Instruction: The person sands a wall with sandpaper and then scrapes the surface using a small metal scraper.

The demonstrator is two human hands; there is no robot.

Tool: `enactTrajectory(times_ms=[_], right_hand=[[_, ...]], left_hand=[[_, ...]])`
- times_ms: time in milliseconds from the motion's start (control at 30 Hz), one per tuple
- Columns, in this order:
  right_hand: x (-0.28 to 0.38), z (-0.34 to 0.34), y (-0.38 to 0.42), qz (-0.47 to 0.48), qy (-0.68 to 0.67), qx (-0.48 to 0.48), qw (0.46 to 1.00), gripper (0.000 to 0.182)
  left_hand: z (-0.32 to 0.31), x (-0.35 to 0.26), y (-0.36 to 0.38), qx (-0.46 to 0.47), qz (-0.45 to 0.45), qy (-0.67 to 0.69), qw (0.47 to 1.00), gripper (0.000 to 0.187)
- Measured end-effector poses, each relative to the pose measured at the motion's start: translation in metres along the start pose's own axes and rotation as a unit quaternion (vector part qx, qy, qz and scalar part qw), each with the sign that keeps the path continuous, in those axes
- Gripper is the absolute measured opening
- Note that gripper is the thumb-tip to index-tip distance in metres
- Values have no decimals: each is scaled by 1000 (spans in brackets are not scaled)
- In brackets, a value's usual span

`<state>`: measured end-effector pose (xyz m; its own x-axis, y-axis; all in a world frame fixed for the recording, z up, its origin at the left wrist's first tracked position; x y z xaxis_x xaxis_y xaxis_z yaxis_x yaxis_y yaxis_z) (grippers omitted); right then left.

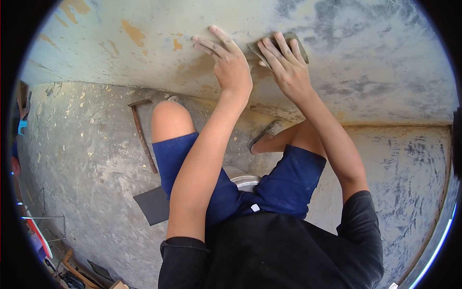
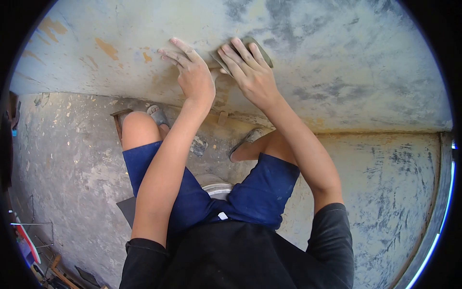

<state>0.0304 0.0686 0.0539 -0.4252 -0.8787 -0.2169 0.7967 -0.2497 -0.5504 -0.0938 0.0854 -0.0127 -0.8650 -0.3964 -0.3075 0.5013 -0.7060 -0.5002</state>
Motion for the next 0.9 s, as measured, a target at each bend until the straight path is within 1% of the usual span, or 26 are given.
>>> enactTrajectory(times_ms=[33,133,200,233,300,333,400,467,533,567,600,633,700,733,800,900], right_hand=[[1,2,4,-4,-2,5,1000,45],[-10,9,19,-3,17,33,999,45],[-17,15,37,7,39,49,998,47],[-18,11,36,8,38,49,998,47],[-16,6,28,14,18,27,999,48],[-10,2,19,8,9,11,1000,49],[2,-3,9,-4,-3,9,1000,50],[2,0,7,-14,-30,0,999,52],[-2,15,22,-17,-24,-11,999,51],[-7,22,32,-22,-25,-18,999,51],[-13,30,43,-16,22,-21,999,49],[-22,35,53,-12,22,-22,999,49],[-43,42,65,-34,94,-6,995,47],[-48,46,68,-31,94,-5,995,47],[-49,35,70,10,132,75,988,48],[-47,35,66,29,133,91,987,50]], left_hand=[[-3,0,4,7,-1,0,1000,89],[7,-2,1,-16,0,9,1000,90],[10,-1,3,29,3,34,999,87],[14,1,2,29,5,33,999,87],[12,-1,1,73,4,41,996,88],[4,-1,0,72,2,40,997,88],[4,0,0,2,-5,14,1000,92],[-3,1,2,12,-5,9,1000,92],[-4,2,1,16,1,6,1000,93],[-5,2,2,20,-5,-4,1000,98],[-5,2,4,25,-11,-13,1000,103],[4,3,4,22,-7,-13,1000,103],[4,2,5,78,-2,54,995,156],[4,1,6,78,0,55,995,156],[6,1,7,53,-5,53,997,160],[2,2,6,39,-5,19,999,158]])
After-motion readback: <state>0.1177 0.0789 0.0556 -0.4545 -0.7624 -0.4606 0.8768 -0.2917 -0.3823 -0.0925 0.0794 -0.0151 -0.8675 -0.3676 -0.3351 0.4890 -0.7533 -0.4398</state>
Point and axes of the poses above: each hand's wrist, its own y-axis away from the middle knuckle, its own z-axis out of the back of the hand, x = y × z, the point moved 10 cm from there along -y, towards the middle knuckle, and after that the axes turned 13 degrees about -y, right-handed, at the moved point
